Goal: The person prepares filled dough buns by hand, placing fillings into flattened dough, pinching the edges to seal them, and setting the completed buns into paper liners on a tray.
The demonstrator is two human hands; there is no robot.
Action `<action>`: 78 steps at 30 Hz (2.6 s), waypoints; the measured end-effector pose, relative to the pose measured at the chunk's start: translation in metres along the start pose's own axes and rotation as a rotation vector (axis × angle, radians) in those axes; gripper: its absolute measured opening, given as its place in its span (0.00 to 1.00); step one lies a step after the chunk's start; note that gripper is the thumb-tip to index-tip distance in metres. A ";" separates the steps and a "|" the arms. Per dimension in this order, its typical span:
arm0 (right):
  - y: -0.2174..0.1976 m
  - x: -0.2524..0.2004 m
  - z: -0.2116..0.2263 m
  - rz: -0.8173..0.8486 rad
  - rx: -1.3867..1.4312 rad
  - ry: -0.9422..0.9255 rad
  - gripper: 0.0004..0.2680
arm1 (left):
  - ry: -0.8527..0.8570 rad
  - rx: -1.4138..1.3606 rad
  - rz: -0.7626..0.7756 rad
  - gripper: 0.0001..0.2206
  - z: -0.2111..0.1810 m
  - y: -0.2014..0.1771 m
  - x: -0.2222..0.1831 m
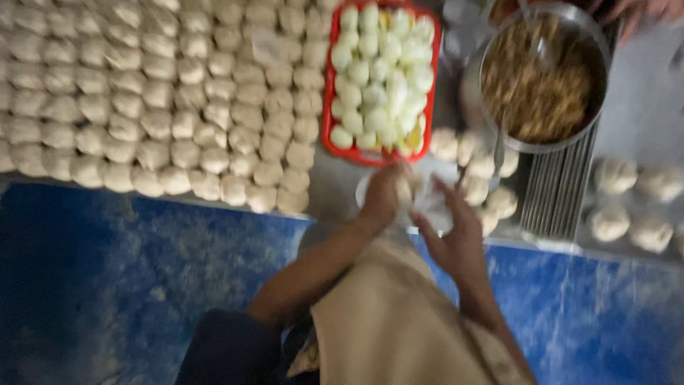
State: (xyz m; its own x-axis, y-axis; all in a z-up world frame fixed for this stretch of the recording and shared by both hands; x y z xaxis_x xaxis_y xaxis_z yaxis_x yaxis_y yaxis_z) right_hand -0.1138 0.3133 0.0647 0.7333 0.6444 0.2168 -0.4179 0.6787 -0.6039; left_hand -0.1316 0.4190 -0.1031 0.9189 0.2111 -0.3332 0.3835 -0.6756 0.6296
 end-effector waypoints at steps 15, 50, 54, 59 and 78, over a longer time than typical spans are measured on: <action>-0.039 0.006 0.051 0.168 -0.181 -0.339 0.16 | -0.342 -0.900 0.621 0.29 -0.042 0.108 -0.020; -0.111 0.051 -0.028 0.099 0.341 -0.400 0.39 | -0.482 -0.926 0.537 0.44 -0.025 0.188 -0.010; -0.058 0.037 0.022 0.190 -0.212 -0.657 0.41 | 0.938 -0.640 0.062 0.48 -0.051 0.211 -0.035; -0.081 0.045 -0.013 0.265 0.442 -0.269 0.43 | 0.016 -0.593 0.231 0.47 -0.011 0.164 0.018; -0.096 0.048 -0.039 0.245 0.398 -0.265 0.33 | -0.414 -0.988 0.766 0.27 -0.012 0.207 -0.018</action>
State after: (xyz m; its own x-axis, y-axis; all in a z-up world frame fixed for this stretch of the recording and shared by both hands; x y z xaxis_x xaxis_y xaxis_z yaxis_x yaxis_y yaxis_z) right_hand -0.0174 0.2656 0.1037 0.4497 0.8328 0.3227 -0.7687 0.5449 -0.3349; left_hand -0.0679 0.2839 0.0423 0.9038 -0.3418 0.2575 -0.1510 0.3083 0.9392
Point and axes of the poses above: each hand's wrist, its own x-axis towards the middle knuckle, its own y-axis out of the palm, z = x × y, the point moved 10 cm from there along x, towards the middle knuckle, and after that the axes turned 11 degrees about -y, right-handed, at the moved point
